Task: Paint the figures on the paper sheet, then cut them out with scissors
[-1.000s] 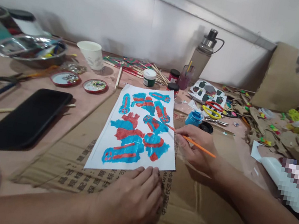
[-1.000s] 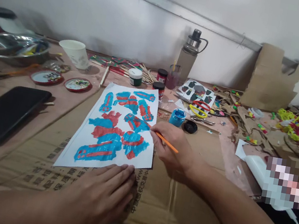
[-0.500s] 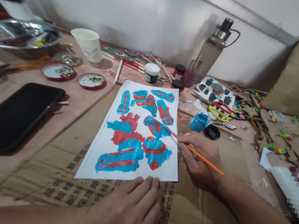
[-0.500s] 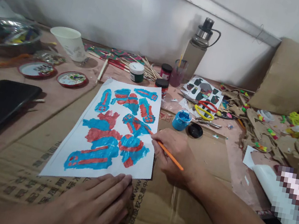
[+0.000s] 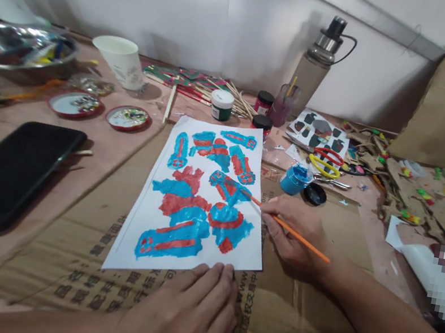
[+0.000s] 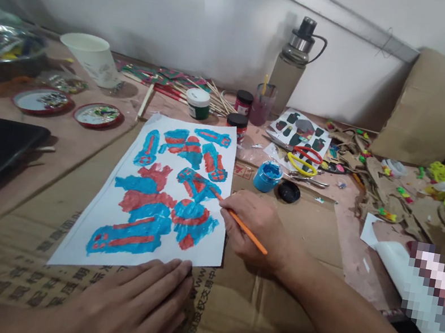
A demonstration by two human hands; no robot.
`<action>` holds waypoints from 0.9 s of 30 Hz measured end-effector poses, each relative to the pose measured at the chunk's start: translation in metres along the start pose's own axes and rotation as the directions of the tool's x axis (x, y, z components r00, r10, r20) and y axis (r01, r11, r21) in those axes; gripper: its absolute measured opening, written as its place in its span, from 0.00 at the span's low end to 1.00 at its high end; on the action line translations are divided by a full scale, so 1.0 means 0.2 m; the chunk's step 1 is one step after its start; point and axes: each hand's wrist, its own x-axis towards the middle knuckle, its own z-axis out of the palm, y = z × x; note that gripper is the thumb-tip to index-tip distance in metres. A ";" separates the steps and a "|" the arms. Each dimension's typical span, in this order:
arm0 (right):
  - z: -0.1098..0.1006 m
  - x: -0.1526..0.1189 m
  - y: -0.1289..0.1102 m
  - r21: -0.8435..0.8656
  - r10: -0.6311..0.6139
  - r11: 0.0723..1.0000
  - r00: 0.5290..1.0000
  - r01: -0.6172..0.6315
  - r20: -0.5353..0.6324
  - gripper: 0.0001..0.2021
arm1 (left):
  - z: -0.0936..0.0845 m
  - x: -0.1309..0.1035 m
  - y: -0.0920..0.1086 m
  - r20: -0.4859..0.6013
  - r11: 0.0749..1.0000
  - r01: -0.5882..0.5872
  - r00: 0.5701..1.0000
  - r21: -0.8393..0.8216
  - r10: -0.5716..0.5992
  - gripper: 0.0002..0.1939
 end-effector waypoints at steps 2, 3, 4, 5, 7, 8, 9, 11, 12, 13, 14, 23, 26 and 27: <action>0.00 0.00 0.00 0.003 -0.002 1.000 1.000 0.002 0.005 0.06 | -0.01 0.00 0.00 -0.014 1.000 0.005 1.000 -0.001 -0.005 0.13; 0.00 0.00 -0.01 0.003 -0.001 1.000 1.000 0.001 0.010 0.06 | -0.01 0.01 0.00 -0.015 1.000 0.008 1.000 0.002 -0.008 0.13; -0.01 0.01 -0.01 0.003 0.001 1.000 1.000 -0.001 0.014 0.06 | -0.01 0.01 0.00 -0.015 1.000 0.005 1.000 0.008 -0.005 0.13; -0.01 0.01 -0.01 0.003 0.003 1.000 1.000 -0.003 0.021 0.06 | -0.01 0.01 -0.01 -0.011 1.000 -0.004 1.000 0.013 0.004 0.13; -0.02 0.01 -0.02 0.004 0.006 1.000 0.999 -0.006 0.033 0.06 | -0.01 0.01 -0.01 0.011 1.000 -0.023 1.000 0.021 0.023 0.13; -0.02 0.01 -0.02 0.006 0.005 1.000 0.999 -0.005 0.038 0.06 | -0.01 0.01 -0.01 0.017 0.999 -0.029 0.999 0.021 0.029 0.13; -0.02 0.00 -0.02 0.009 0.002 1.000 0.999 -0.003 0.039 0.06 | -0.01 0.00 -0.01 0.018 0.999 -0.027 0.999 0.016 0.027 0.13; -0.02 0.00 -0.02 0.013 0.003 1.000 1.000 -0.003 0.031 0.06 | 0.00 -0.01 -0.01 0.007 1.000 -0.013 1.000 0.005 0.013 0.13; -0.02 -0.01 -0.02 0.015 0.006 1.000 1.000 -0.007 0.020 0.06 | 0.01 -0.01 -0.01 -0.002 1.000 -0.006 1.000 0.000 0.006 0.13; -0.02 -0.01 -0.02 0.017 0.013 1.000 1.000 -0.013 0.008 0.07 | 0.01 -0.01 -0.01 -0.010 1.000 0.000 1.000 -0.001 0.000 0.13; -0.02 -0.02 -0.02 0.021 0.020 1.000 1.000 -0.020 -0.006 0.07 | 0.02 -0.02 -0.01 -0.013 1.000 0.007 1.000 -0.003 -0.007 0.13; -0.01 -0.03 0.01 0.043 0.052 0.998 0.995 -0.048 -0.091 0.07 | 0.04 -0.02 0.00 -0.007 1.000 0.013 1.000 -0.026 -0.013 0.13; 0.00 -0.03 0.02 0.046 0.062 0.997 0.991 -0.057 -0.118 0.06 | 0.04 -0.02 0.00 0.011 1.000 0.001 1.000 -0.031 0.000 0.13; 0.00 -0.03 0.03 0.049 0.069 0.997 0.991 -0.064 -0.116 0.07 | 0.04 -0.02 -0.01 0.018 1.000 -0.001 1.000 -0.027 0.001 0.13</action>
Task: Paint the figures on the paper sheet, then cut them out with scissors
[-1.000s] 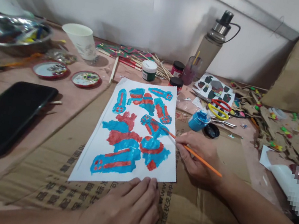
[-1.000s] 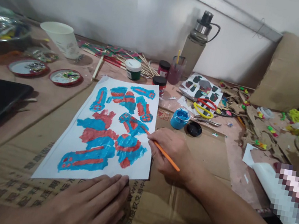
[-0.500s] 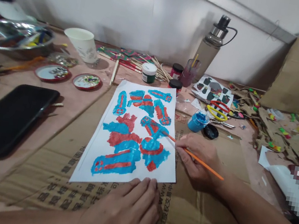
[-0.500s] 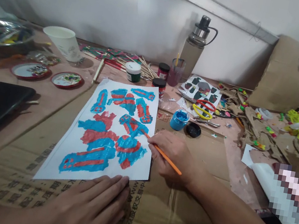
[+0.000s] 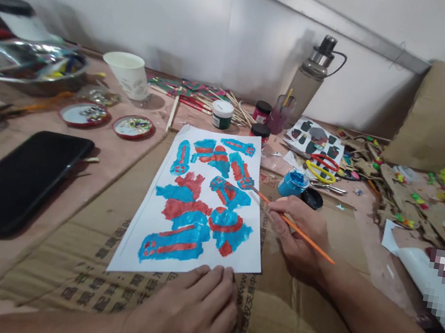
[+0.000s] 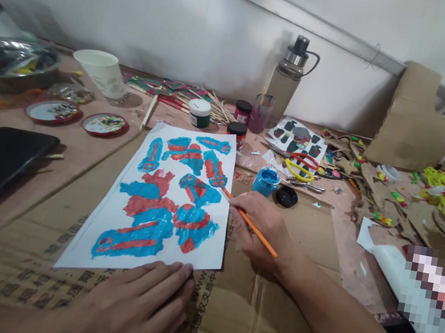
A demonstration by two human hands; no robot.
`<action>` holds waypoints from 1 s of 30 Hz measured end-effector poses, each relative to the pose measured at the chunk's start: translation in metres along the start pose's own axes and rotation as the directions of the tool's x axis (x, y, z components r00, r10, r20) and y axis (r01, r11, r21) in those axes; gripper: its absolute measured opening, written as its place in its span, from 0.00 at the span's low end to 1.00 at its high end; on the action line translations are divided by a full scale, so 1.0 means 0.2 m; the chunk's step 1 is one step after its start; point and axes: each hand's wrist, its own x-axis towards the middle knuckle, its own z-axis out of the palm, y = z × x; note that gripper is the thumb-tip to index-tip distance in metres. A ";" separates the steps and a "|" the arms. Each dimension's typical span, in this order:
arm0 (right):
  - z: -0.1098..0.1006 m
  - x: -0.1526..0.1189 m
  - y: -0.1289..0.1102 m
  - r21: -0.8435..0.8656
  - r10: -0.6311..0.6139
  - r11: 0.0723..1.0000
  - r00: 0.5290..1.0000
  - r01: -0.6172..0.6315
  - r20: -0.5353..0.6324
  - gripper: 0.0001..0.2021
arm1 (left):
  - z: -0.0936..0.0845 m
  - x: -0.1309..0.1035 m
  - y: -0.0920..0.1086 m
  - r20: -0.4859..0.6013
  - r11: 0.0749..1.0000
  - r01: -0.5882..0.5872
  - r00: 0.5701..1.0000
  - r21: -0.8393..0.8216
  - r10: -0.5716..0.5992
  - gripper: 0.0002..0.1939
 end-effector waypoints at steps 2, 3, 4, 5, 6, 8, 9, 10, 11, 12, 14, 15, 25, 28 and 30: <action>0.00 0.00 0.00 0.001 0.000 1.000 1.000 0.000 -0.001 0.07 | 0.00 0.00 0.00 0.015 1.000 -0.003 1.000 0.011 0.003 0.13; 0.01 0.00 0.00 -0.001 -0.010 1.000 1.000 0.010 -0.001 0.06 | 0.00 0.00 0.00 0.017 1.000 -0.005 1.000 0.015 0.004 0.13; 0.01 0.01 0.00 -0.007 -0.018 1.000 1.000 0.018 0.001 0.06 | 0.00 0.00 0.00 0.015 1.000 -0.008 1.000 0.018 0.007 0.13; 0.01 0.01 0.00 -0.015 -0.024 1.000 1.000 0.024 0.006 0.06 | 0.00 0.01 0.00 0.012 1.000 -0.008 1.000 0.019 0.008 0.12; 0.01 0.02 0.00 -0.022 -0.026 0.999 1.000 0.026 0.014 0.07 | 0.00 0.01 0.00 0.010 1.000 -0.012 1.000 0.019 0.012 0.13; 0.01 0.03 -0.01 -0.033 -0.003 0.999 0.999 0.004 0.034 0.07 | 0.00 0.01 0.00 0.001 1.000 -0.010 1.000 0.018 0.010 0.13; 0.01 0.03 -0.01 -0.034 0.017 0.999 0.999 -0.016 0.041 0.07 | 0.00 0.01 0.00 -0.003 1.000 -0.006 1.000 0.019 0.006 0.13; 0.01 0.04 -0.01 -0.033 0.045 0.999 0.998 -0.044 0.050 0.07 | 0.00 0.01 0.00 -0.017 1.000 0.000 1.000 0.021 0.001 0.13; 0.01 0.05 -0.01 -0.030 0.072 0.997 0.996 -0.071 0.059 0.07 | 0.00 0.01 0.00 -0.022 1.000 0.007 1.000 0.022 -0.007 0.14; 0.01 0.07 -0.01 -0.028 0.093 0.995 0.993 -0.092 0.065 0.07 | 0.00 0.02 0.00 -0.029 1.000 0.016 0.999 0.022 -0.015 0.14; 0.01 0.10 0.00 -0.022 0.081 0.997 0.994 -0.079 0.076 0.08 | 0.01 0.02 0.00 -0.055 1.000 0.019 0.998 0.019 -0.018 0.15; 0.01 0.12 0.00 -0.023 0.057 0.998 0.995 -0.055 0.079 0.08 | 0.01 0.02 0.00 -0.062 1.000 0.019 0.998 0.017 -0.018 0.15; 0.07 0.13 -0.03 0.014 0.032 0.999 0.999 -0.032 -0.030 0.07 | -0.02 0.03 0.00 -0.054 1.000 0.021 0.998 0.019 -0.020 0.14; 0.07 0.13 -0.01 -0.013 0.025 1.000 1.000 -0.025 -0.012 0.07 | -0.02 0.03 0.00 -0.058 1.000 0.012 0.998 0.017 -0.011 0.14; 0.07 0.14 0.00 -0.029 -0.002 1.000 1.000 0.002 0.000 0.07 | -0.02 0.03 0.00 -0.037 1.000 -0.001 0.999 0.023 0.002 0.13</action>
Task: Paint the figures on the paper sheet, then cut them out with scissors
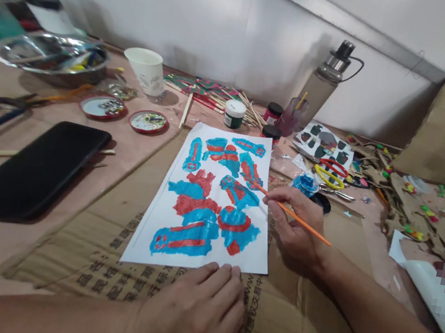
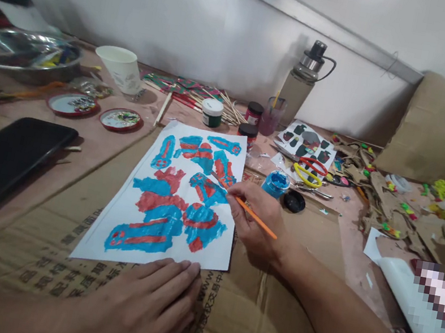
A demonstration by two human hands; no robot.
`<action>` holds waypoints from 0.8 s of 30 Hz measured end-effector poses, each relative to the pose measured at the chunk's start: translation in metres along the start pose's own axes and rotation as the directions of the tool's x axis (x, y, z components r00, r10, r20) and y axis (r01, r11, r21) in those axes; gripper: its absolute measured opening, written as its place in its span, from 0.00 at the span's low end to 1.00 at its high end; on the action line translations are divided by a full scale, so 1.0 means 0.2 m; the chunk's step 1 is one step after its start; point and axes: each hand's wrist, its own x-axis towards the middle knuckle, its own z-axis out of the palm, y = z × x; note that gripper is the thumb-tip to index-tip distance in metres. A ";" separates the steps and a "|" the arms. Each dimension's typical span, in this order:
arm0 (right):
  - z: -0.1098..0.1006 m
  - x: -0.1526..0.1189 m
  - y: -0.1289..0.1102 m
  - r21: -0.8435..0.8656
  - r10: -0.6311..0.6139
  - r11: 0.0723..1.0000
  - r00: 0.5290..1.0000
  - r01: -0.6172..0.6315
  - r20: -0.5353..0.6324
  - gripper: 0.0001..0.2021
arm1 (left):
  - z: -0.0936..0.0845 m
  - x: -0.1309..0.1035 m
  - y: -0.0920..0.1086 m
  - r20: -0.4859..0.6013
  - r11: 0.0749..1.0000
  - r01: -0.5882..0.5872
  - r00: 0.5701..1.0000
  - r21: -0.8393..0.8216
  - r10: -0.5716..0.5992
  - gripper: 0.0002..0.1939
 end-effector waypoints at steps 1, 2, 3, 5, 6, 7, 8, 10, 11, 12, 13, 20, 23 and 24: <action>0.00 0.00 0.01 -0.006 -0.012 1.000 1.000 0.012 0.003 0.07 | 0.00 0.00 0.00 0.012 1.000 -0.003 1.000 0.001 0.003 0.13; 0.00 -0.01 0.01 -0.011 -0.018 1.000 1.000 0.018 0.000 0.07 | 0.00 0.00 0.00 0.021 1.000 -0.004 1.000 0.001 0.004 0.13; 0.00 -0.01 0.02 -0.016 -0.018 1.000 1.000 0.018 -0.010 0.07 | 0.00 0.00 0.00 0.018 1.000 0.001 1.000 -0.001 -0.001 0.13; 0.00 -0.03 0.03 -0.024 -0.027 0.999 0.999 0.026 -0.034 0.07 | 0.01 0.00 0.00 -0.011 1.000 0.013 1.000 -0.008 -0.014 0.14; -0.01 -0.03 0.04 -0.026 -0.037 0.999 0.998 0.035 -0.051 0.07 | 0.02 0.01 0.00 -0.027 1.000 0.019 0.999 -0.012 -0.019 0.14; -0.01 -0.04 0.04 -0.027 -0.053 0.998 0.996 0.052 -0.066 0.07 | 0.03 0.01 0.00 -0.039 1.000 0.023 0.999 -0.019 -0.024 0.15; -0.01 -0.04 0.05 -0.024 -0.075 0.997 0.994 0.074 -0.078 0.07 | 0.03 0.01 0.00 -0.043 0.999 0.029 0.999 -0.025 -0.030 0.15; -0.02 -0.04 0.06 -0.020 -0.117 0.993 0.987 0.116 -0.108 0.08 | 0.04 0.02 0.00 -0.029 0.999 0.035 0.999 -0.040 -0.036 0.14; -0.02 -0.03 0.07 -0.023 -0.137 0.991 0.983 0.135 -0.125 0.08 | 0.04 0.02 0.00 -0.019 0.998 0.037 0.999 -0.043 -0.037 0.13; -0.02 -0.03 0.08 -0.028 -0.159 0.987 0.978 0.156 -0.138 0.09 | 0.04 0.02 0.00 -0.005 0.998 0.035 0.999 -0.046 -0.035 0.13; -0.02 -0.03 0.08 -0.034 -0.177 0.984 0.972 0.174 -0.153 0.09 | 0.04 0.02 0.00 0.008 0.998 0.030 1.000 -0.048 -0.029 0.12; -0.02 -0.03 0.10 -0.058 -0.242 0.970 0.958 0.236 -0.155 0.10 | 0.04 0.01 0.00 0.038 0.999 -0.007 0.999 -0.035 0.008 0.09; -0.03 -0.04 0.09 -0.064 -0.237 0.971 0.960 0.230 -0.152 0.09 | 0.05 0.02 0.00 0.044 1.000 -0.021 0.999 -0.017 0.021 0.09; -0.03 -0.04 0.09 -0.068 -0.238 0.971 0.959 0.230 -0.154 0.08 | 0.05 0.02 0.00 0.046 1.000 -0.025 0.999 -0.015 0.026 0.09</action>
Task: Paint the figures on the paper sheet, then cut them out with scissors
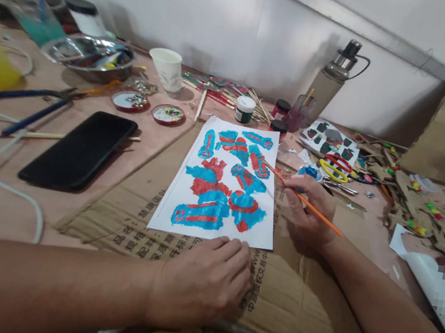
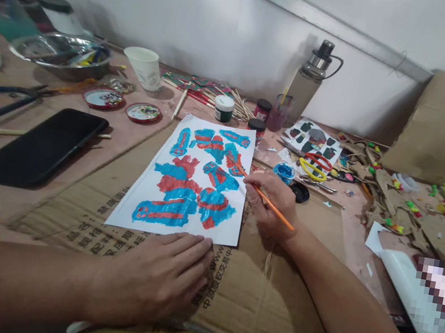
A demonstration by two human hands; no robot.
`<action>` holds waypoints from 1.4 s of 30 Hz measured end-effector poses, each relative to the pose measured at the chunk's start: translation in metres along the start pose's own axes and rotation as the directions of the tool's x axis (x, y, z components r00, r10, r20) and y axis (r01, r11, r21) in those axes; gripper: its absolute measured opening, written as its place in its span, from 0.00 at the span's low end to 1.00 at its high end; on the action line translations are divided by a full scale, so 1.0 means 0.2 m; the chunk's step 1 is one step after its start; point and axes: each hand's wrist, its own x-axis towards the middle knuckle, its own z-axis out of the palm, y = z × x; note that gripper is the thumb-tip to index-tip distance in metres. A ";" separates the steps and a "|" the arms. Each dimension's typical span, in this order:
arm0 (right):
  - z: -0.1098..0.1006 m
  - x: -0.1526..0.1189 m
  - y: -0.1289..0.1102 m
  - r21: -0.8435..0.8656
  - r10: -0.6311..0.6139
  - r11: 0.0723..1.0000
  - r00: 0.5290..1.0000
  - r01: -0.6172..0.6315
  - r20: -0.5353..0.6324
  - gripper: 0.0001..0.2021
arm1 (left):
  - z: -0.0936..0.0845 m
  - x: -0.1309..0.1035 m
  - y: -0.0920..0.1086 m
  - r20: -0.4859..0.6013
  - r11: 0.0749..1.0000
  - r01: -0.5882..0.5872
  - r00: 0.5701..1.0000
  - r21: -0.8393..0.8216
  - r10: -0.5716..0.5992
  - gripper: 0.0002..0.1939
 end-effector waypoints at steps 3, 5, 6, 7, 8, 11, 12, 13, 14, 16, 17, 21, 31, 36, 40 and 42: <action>-0.01 0.01 -0.02 -0.015 -0.011 1.000 1.000 0.011 -0.009 0.07 | 0.00 0.01 0.00 -0.003 1.000 -0.006 1.000 -0.002 0.006 0.08; -0.02 0.02 -0.03 -0.028 -0.022 0.999 1.000 0.022 -0.020 0.07 | -0.01 0.02 -0.01 -0.006 1.000 -0.007 1.000 -0.002 0.007 0.07; -0.03 0.02 -0.03 -0.034 -0.030 0.999 0.999 0.029 -0.025 0.07 | -0.01 0.03 -0.01 -0.008 1.000 -0.006 1.000 -0.004 0.006 0.07; -0.04 0.03 -0.04 -0.040 -0.040 0.998 0.999 0.039 -0.027 0.07 | -0.02 0.03 -0.01 -0.013 1.000 -0.002 1.000 -0.007 0.002 0.08; -0.05 0.03 -0.05 -0.047 -0.049 0.998 0.998 0.047 -0.027 0.07 | -0.02 0.03 -0.01 -0.020 1.000 0.004 1.000 -0.010 -0.004 0.08; -0.12 0.02 -0.05 -0.071 -0.042 0.997 0.999 0.040 -0.027 0.07 | -0.02 0.04 -0.02 -0.042 1.000 0.012 0.999 -0.027 -0.013 0.08; -0.15 0.01 -0.04 -0.077 -0.025 0.997 0.999 0.022 -0.039 0.06 | -0.02 0.04 -0.02 -0.042 0.999 0.013 0.999 -0.032 -0.014 0.08; -0.18 0.00 -0.03 -0.082 0.003 0.997 0.998 -0.008 -0.064 0.06 | -0.03 0.04 -0.02 -0.039 0.999 0.010 0.999 -0.038 -0.011 0.07; -0.21 -0.02 -0.03 -0.086 0.040 0.995 0.995 -0.048 -0.093 0.05 | -0.03 0.04 -0.02 -0.034 0.999 0.003 0.999 -0.045 -0.005 0.07; -0.26 -0.06 0.00 -0.086 0.126 0.986 0.975 -0.143 -0.182 0.04 | -0.03 0.04 -0.02 -0.026 0.998 -0.001 1.000 -0.056 -0.001 0.08; -0.28 -0.08 0.01 -0.070 0.174 0.978 0.955 -0.196 -0.239 0.05 | -0.03 0.04 -0.02 -0.023 0.998 -0.001 1.000 -0.061 0.000 0.08; -0.31 -0.12 0.05 0.099 0.336 0.939 0.823 -0.329 -0.458 0.12 | -0.03 0.04 -0.02 0.020 0.997 0.004 1.000 -0.083 -0.003 0.08; -0.30 -0.13 0.08 0.154 0.433 0.899 0.787 -0.409 -0.440 0.17 | 0.00 0.02 -0.02 -0.037 0.993 -0.024 0.999 -0.113 0.020 0.05; -0.26 -0.18 0.11 0.146 0.432 0.901 0.807 -0.409 -0.403 0.13 | -0.02 0.02 -0.02 -0.038 0.992 -0.052 0.998 -0.115 0.048 0.06; -0.24 -0.21 0.15 0.115 0.430 0.901 0.819 -0.419 -0.380 0.12 | -0.05 0.03 -0.02 -0.019 0.988 -0.067 0.998 -0.141 0.065 0.05; -0.25 -0.22 0.16 0.107 0.434 0.898 0.824 -0.426 -0.363 0.10 | -0.08 0.04 -0.02 -0.022 0.986 -0.045 0.999 -0.158 0.043 0.06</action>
